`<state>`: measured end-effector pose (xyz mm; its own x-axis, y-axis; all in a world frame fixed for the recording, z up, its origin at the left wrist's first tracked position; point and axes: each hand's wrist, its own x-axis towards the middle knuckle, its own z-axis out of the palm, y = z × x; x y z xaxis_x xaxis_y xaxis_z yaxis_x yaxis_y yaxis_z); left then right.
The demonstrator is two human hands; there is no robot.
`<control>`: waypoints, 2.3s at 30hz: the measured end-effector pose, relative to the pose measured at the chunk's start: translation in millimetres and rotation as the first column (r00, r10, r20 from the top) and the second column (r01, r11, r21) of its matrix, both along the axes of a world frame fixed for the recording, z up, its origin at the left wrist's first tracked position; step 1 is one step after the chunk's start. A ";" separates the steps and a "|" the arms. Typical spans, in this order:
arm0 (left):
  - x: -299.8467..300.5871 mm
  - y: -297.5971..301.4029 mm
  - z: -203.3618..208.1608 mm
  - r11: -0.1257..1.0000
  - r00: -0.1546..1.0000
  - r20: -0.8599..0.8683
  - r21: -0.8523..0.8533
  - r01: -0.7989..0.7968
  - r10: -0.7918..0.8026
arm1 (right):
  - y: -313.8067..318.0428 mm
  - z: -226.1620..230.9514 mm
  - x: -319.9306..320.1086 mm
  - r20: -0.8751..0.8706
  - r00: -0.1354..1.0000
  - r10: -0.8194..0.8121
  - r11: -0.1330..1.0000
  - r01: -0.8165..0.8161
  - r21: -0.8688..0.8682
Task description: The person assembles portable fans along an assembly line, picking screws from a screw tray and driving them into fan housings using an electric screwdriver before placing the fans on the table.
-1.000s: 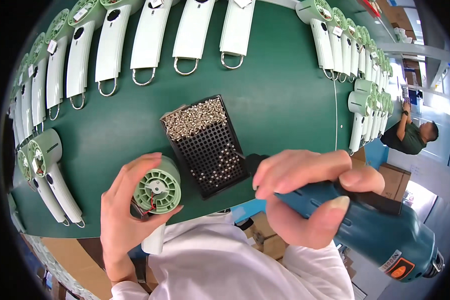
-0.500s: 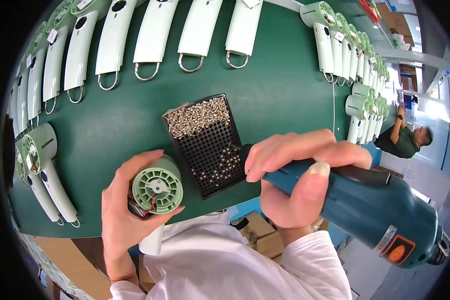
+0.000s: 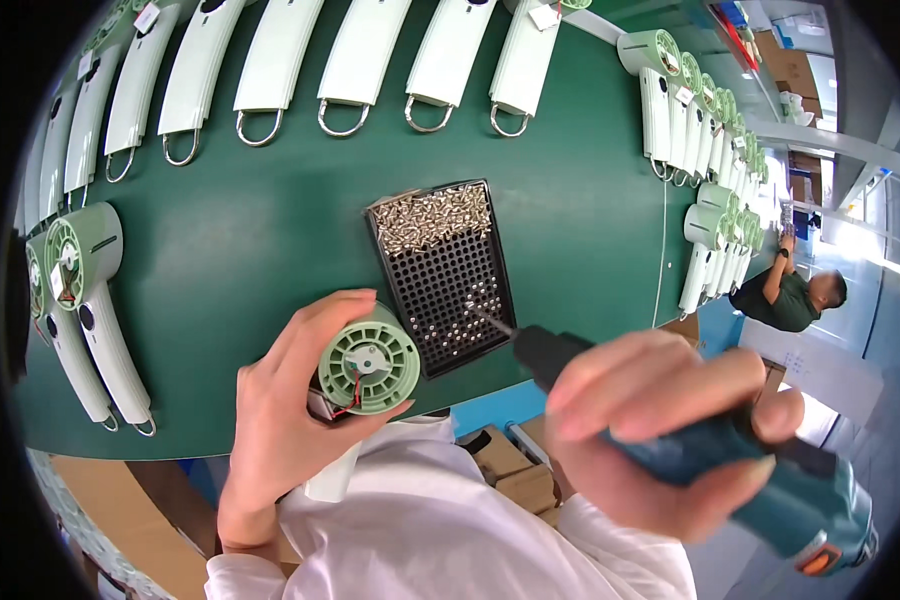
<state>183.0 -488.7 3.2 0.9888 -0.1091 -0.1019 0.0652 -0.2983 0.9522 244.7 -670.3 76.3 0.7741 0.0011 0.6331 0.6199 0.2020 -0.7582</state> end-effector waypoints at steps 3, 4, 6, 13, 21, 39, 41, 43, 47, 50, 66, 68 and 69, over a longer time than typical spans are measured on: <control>-0.1 -0.4 1.3 1.000 1.000 0.005 -0.006 0.001 -0.001 | 20.2 14.0 -7.5 0.044 0.999 -0.006 1.000 0.007 -0.025; 0.0 -0.6 2.6 1.000 1.000 -0.002 0.002 0.010 -0.010 | 23.9 17.1 -9.3 0.070 0.998 0.007 0.999 -0.004 -0.046; -2.6 1.7 -1.5 1.000 1.000 -0.020 0.018 0.001 -0.001 | 35.1 11.4 -8.8 0.080 0.995 0.062 0.997 -0.059 -0.042; -3.4 3.7 -4.4 0.999 0.999 0.014 0.035 0.029 -0.029 | 54.6 6.6 -8.8 0.095 0.989 0.112 0.990 -0.103 -0.092; -3.9 6.9 -6.6 0.998 0.999 0.000 0.035 0.053 -0.053 | 60.3 -5.7 -5.9 0.048 0.991 0.125 0.984 -0.117 -0.135; -2.1 10.0 -7.4 0.998 0.998 0.016 -0.011 0.064 -0.064 | 61.9 -16.5 -4.5 -0.054 0.989 0.137 0.952 -0.147 -0.268; -2.0 10.3 -6.6 0.998 0.998 0.007 -0.019 0.065 -0.065 | 62.0 -17.1 -3.6 -0.038 0.989 0.146 0.956 -0.151 -0.251; -1.4 9.6 -6.1 0.997 0.998 0.006 -0.020 0.070 -0.070 | 62.5 -16.8 -4.0 -0.033 0.990 0.135 0.961 -0.139 -0.238; -2.5 10.3 -4.9 0.997 0.997 -0.009 -0.012 0.076 -0.076 | 58.5 -19.4 -0.2 -0.029 0.982 0.186 0.955 -0.187 -0.232; -2.6 9.9 -3.9 0.996 0.996 -0.020 -0.011 0.084 -0.084 | 50.4 -19.0 0.1 -0.048 0.979 0.200 0.948 -0.206 -0.241; 5.2 1.5 6.1 0.999 0.998 -0.067 -0.045 -0.024 0.021 | -4.8 -10.9 0.4 -0.105 0.994 0.034 0.987 -0.050 -0.155; 5.5 2.3 6.2 0.998 0.997 -0.082 -0.063 -0.021 0.016 | -16.6 -14.5 -1.5 -0.217 0.975 0.039 0.989 -0.069 -0.133; 5.6 2.0 5.5 0.996 0.995 -0.097 -0.084 -0.025 0.016 | -18.7 -16.6 -1.0 -0.218 0.975 0.032 0.989 -0.062 -0.132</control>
